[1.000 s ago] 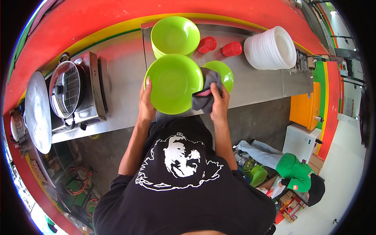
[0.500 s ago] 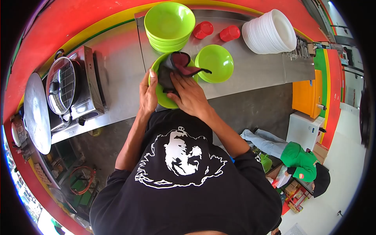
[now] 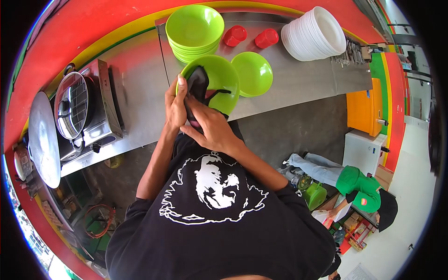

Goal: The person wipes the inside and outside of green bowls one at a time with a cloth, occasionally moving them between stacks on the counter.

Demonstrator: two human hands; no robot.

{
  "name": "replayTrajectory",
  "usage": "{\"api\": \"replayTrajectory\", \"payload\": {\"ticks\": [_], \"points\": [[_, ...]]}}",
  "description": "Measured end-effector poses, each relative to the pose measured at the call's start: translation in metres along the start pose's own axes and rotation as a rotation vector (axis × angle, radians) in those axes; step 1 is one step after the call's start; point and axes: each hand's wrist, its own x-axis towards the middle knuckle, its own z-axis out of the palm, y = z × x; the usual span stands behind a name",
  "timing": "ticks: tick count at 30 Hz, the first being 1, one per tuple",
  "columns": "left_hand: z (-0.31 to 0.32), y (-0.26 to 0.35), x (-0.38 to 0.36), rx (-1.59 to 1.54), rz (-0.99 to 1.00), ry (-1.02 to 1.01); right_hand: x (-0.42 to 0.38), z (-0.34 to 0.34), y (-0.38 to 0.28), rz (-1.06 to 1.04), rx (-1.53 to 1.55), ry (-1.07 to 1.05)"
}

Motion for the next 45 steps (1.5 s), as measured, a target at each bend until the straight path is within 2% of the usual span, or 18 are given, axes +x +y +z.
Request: {"api": "replayTrajectory", "payload": {"ticks": [4,6,8,10,14,17,18,21,22,26,29,30,33,36,40,43,45], "points": [[-0.016,-0.009,-0.002,0.072,-0.039,0.011,-0.019,-0.016,0.018,-0.067,-0.240,-0.157],[-0.021,-0.004,-0.004,0.122,-0.080,-0.086,-0.025,-0.031,0.032,-0.023,-0.378,-0.258],[-0.018,0.005,-0.009,0.107,-0.135,-0.154,-0.024,-0.037,0.040,-0.028,-0.517,-0.250],[-0.014,0.007,-0.010,0.181,-0.073,-0.134,-0.026,-0.035,0.039,-0.020,-0.565,-0.250],[-0.009,0.002,-0.011,0.172,0.040,-0.093,-0.029,-0.025,0.020,0.083,-0.362,-0.336],[0.005,0.004,-0.014,0.100,0.101,-0.111,-0.028,-0.020,0.007,0.072,-0.031,-0.319],[0.010,0.002,-0.016,0.050,0.120,-0.112,-0.022,-0.019,0.005,0.108,0.182,-0.313],[0.012,-0.003,-0.025,-0.054,-0.127,-0.045,-0.005,-0.017,-0.004,0.223,0.574,-0.100],[0.010,-0.008,-0.024,-0.098,-0.097,-0.061,-0.002,-0.003,0.006,0.115,0.601,-0.005],[0.004,-0.007,-0.016,0.114,0.114,0.024,-0.010,-0.018,-0.018,0.145,0.247,-0.144],[-0.002,0.021,-0.014,0.130,0.043,-0.027,-0.027,-0.018,0.008,-0.141,-0.171,-0.142],[-0.005,0.019,-0.013,0.128,0.000,-0.015,-0.027,-0.023,0.009,-0.129,-0.191,-0.082],[-0.006,0.018,-0.009,0.074,-0.021,-0.040,-0.030,-0.033,0.033,-0.152,-0.317,-0.097],[0.007,0.026,-0.010,0.009,-0.015,-0.042,-0.027,-0.034,0.030,-0.165,-0.305,0.020],[0.014,-0.001,-0.020,0.156,0.133,-0.061,-0.017,-0.023,0.024,-0.083,-0.170,0.145],[0.014,-0.028,-0.019,0.020,0.093,0.088,-0.014,-0.006,0.009,0.056,0.013,0.160],[-0.010,-0.040,-0.012,-0.241,-0.067,0.023,-0.016,-0.003,0.011,-0.028,-0.028,0.099]]}}
